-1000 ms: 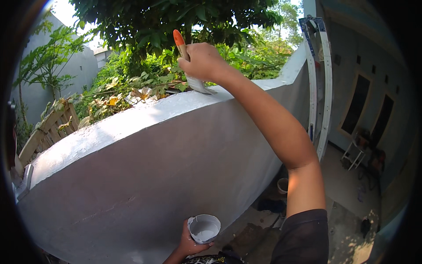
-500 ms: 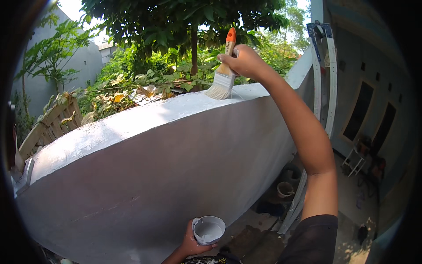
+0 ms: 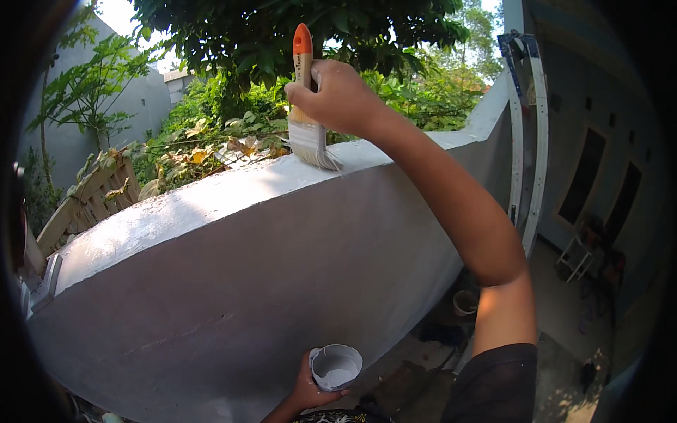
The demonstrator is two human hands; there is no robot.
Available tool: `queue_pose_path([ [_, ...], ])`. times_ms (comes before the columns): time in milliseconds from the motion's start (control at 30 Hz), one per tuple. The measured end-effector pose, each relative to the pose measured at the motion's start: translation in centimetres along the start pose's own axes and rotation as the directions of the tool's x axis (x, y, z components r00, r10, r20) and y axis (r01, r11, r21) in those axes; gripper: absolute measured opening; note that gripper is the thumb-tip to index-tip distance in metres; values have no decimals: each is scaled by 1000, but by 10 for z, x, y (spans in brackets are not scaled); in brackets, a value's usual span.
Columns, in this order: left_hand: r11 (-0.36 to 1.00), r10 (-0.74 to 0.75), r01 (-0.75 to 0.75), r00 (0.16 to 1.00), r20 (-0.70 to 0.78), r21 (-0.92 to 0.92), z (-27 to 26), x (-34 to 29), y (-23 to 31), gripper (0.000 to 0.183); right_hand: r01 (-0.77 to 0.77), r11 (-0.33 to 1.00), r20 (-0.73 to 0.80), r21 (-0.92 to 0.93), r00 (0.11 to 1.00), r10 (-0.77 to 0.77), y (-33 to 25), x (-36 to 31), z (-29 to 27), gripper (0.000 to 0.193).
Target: The person paints a concrete wall and pillar with white paint using a brush.
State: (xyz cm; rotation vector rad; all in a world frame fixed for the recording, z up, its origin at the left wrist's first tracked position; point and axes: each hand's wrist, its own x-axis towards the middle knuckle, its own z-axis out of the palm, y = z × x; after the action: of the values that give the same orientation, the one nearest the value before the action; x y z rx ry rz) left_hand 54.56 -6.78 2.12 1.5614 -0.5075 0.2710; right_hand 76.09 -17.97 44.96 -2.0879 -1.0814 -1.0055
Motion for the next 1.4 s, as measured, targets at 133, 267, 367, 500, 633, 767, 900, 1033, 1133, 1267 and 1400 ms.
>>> queue_pose_path([
  [133,1000,-10,10,1000,17,10,-6,0,-2,99,181,981,-27,-72,983,-183,-38,15,-7,35],
  [267,1000,15,-15,1000,-11,14,-10,-5,-1,99,19,988,62,-150,998,-9,-27,16,8,31],
  [367,999,14,-16,999,-38,-36,-18,-9,-4,98,57,986,78,-154,996,-46,-25,25,18,33],
  [500,998,-19,23,997,-74,53,-22,-8,5,95,-18,1000,-96,11,995,19,-40,27,1,31],
  [633,999,-33,33,994,-101,-3,-29,-10,-1,94,45,982,73,-182,997,-32,-44,17,5,35],
  [767,999,-15,17,998,-57,27,-33,-9,-8,93,31,999,-173,-15,984,-33,-36,19,-11,31],
  [900,1000,11,-12,1000,-28,-6,-31,-4,-6,94,7,992,-104,-125,994,-20,-13,13,21,33],
  [1033,998,49,-49,999,14,26,-23,2,2,94,64,996,-271,56,962,-47,-18,31,4,38],
  [1133,997,-14,13,1000,-10,-75,-24,4,3,94,101,976,-206,195,977,-60,-26,24,40,36],
  [1267,998,5,-5,1000,3,-56,-25,9,11,95,62,995,-39,79,997,-59,-38,33,13,35],
  [1400,1000,-2,2,1000,16,12,-25,10,8,97,76,997,-85,-12,993,-76,-31,22,22,31],
])
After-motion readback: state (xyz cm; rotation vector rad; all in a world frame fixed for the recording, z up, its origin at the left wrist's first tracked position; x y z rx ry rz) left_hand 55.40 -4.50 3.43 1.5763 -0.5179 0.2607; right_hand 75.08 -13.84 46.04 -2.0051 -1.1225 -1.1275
